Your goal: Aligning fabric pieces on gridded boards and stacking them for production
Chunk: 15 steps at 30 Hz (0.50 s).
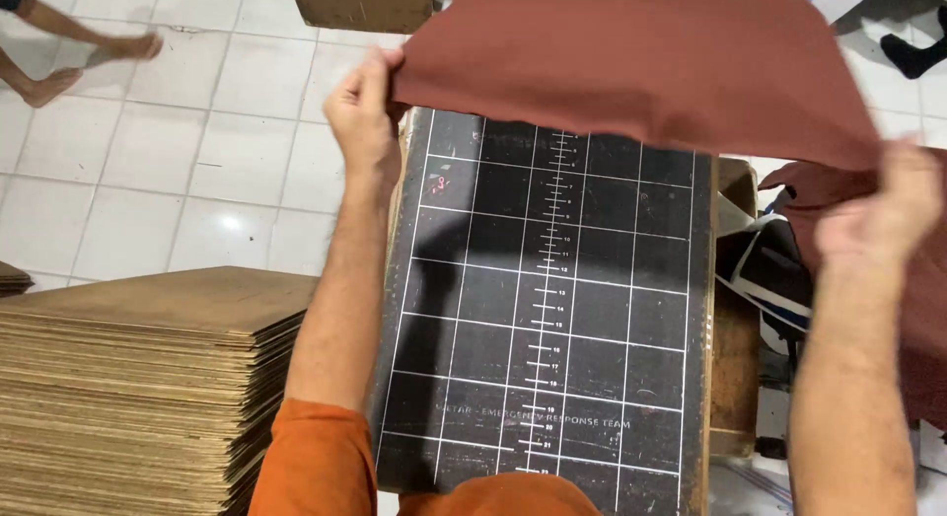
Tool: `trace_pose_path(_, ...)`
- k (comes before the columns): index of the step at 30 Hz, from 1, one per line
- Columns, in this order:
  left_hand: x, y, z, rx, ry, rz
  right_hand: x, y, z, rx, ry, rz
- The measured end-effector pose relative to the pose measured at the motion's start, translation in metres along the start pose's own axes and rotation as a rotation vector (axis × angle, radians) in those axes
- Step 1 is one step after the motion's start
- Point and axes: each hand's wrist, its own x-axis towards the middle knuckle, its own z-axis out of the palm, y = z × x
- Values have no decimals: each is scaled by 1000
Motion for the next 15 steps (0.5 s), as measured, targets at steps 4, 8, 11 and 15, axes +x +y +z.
trace_pose_path(4, 18, -113, -82, 730, 41, 116, 24, 86, -58, -1130, -39, -400)
trace_pose_path(8, -40, -144, -137, 1562, -31, -83, 38, 171, -154, -2253, -203, -271)
trace_pose_path(11, -74, -153, -168, 1742, -67, 34, -17, 152, -144, -2186, -339, -13)
trace_pose_path(15, -114, -149, -202, 1846, -175, 208, -80, 118, -128, -2117, -393, 58)
